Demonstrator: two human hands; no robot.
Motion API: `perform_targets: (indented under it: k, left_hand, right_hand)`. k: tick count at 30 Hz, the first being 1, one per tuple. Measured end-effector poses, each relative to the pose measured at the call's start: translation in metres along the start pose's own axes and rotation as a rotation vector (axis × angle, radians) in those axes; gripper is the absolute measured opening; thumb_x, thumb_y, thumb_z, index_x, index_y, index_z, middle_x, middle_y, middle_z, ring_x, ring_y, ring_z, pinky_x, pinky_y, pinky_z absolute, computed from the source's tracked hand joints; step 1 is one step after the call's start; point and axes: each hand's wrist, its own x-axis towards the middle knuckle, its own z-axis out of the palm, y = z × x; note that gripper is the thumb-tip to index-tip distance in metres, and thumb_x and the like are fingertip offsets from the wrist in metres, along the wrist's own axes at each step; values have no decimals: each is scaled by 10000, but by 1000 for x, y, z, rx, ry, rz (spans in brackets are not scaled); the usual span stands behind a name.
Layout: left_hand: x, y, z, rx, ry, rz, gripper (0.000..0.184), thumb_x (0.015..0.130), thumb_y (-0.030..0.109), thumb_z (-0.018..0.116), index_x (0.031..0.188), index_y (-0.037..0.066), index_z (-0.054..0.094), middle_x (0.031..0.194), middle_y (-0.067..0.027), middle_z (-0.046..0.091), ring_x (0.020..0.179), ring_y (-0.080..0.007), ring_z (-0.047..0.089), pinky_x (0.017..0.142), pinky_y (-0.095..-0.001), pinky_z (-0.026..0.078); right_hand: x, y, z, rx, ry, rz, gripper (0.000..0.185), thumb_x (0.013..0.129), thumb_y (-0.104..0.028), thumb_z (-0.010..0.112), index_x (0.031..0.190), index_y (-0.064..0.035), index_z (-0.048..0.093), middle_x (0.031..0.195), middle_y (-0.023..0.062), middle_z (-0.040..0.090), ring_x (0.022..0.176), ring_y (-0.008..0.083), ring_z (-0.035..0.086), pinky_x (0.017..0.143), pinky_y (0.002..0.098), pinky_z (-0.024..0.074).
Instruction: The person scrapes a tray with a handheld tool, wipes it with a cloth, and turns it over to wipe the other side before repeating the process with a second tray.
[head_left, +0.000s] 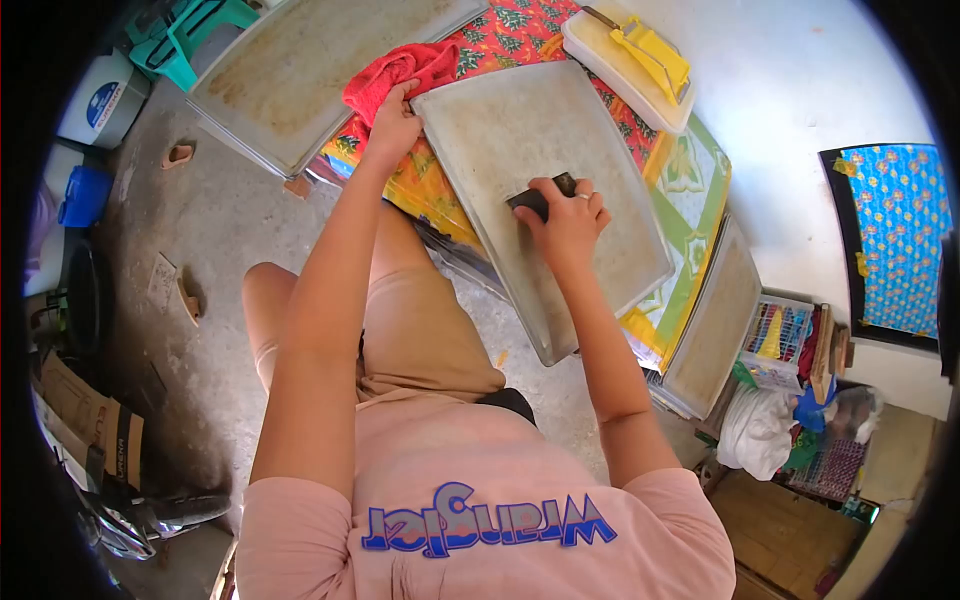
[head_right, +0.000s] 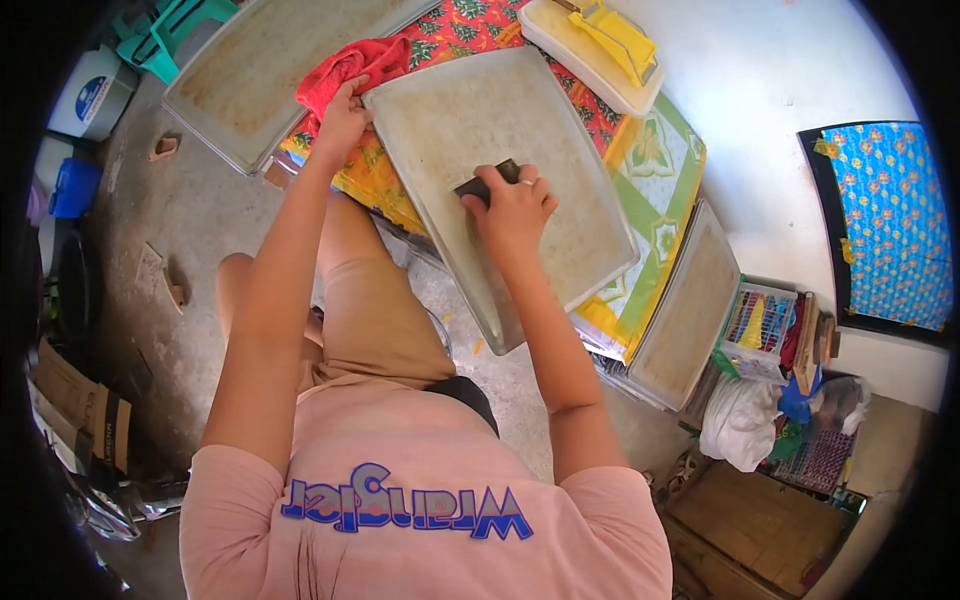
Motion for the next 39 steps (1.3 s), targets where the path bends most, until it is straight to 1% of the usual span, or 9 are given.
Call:
perform_targets:
  k: [8, 11, 14, 17, 20, 27, 30, 33, 39]
  left_hand:
    - [8, 1, -13, -34, -3, 44, 658, 833, -136, 507, 1453, 31, 364, 1045, -120, 644, 890, -181, 655, 764, -309, 549]
    - [2, 9, -8, -144, 63, 55, 651, 758, -128, 529, 1392, 9, 462, 840, -24, 575, 692, -83, 529, 643, -233, 469]
    - [1, 6, -9, -67, 66, 92, 651, 761, -124, 533, 1394, 9, 460, 865, -36, 594, 701, -81, 537, 644, -234, 469]
    - [7, -1, -9, -72, 7, 41, 646, 820, -123, 525, 1435, 34, 402, 1013, -97, 628, 874, -149, 628, 733, -285, 530]
    - [1, 2, -7, -67, 70, 61, 646, 762, -116, 540, 1389, 16, 468, 865, -28, 582, 704, -79, 526, 635, -233, 457]
    - [2, -3, -2, -135, 66, 53, 648, 762, -121, 533, 1391, 16, 467, 862, -23, 576, 697, -80, 519, 636, -230, 455]
    - [1, -4, 0, -126, 63, 49, 647, 763, -121, 536, 1391, 16, 468, 850, -14, 562, 690, -81, 512, 631, -232, 453]
    - [-3, -1, 3, -101, 69, 42, 646, 764, -119, 543, 1391, 18, 468, 835, -7, 545, 685, -81, 502, 625, -234, 449]
    - [-4, 1, 4, -89, 86, 45, 645, 767, -113, 554, 1391, 27, 471, 805, 1, 513, 681, -82, 490, 605, -240, 437]
  right_hand:
    - [0, -4, 1, -2, 36, 10, 392, 708, -317, 814, 1076, -311, 681, 1134, 127, 530, 1040, 320, 485, 874, 459, 331]
    - [5, 5, 5, 61, 16, 53, 400, 706, -323, 814, 1083, -308, 682, 1143, 130, 529, 1048, 324, 485, 882, 459, 331]
    - [-2, -11, 0, 29, -26, -10, 406, 696, -335, 819, 1078, -310, 685, 1132, 125, 534, 1046, 322, 485, 872, 456, 331]
    - [0, -6, -1, 39, 1, 18, 402, 693, -336, 819, 1071, -310, 687, 1129, 120, 536, 1049, 319, 483, 860, 457, 331]
    - [-2, -5, 1, -7, 32, -21, 401, 691, -330, 820, 1068, -313, 685, 1112, 112, 533, 1039, 314, 481, 850, 456, 332]
    - [0, 4, -5, 48, -32, 24, 408, 687, -332, 827, 1067, -309, 681, 1092, 114, 529, 1028, 311, 481, 853, 458, 336]
    - [-11, -7, -6, 7, -26, -86, 406, 692, -340, 823, 1072, -307, 682, 1094, 115, 528, 1013, 312, 488, 850, 459, 340]
    - [-5, -1, -5, 54, -7, -6, 396, 697, -344, 820, 1067, -314, 682, 1094, 120, 526, 1000, 317, 491, 849, 461, 341]
    - [-12, -8, -9, 40, -70, -74, 392, 700, -343, 818, 1068, -317, 684, 1111, 128, 528, 1012, 326, 491, 854, 457, 340]
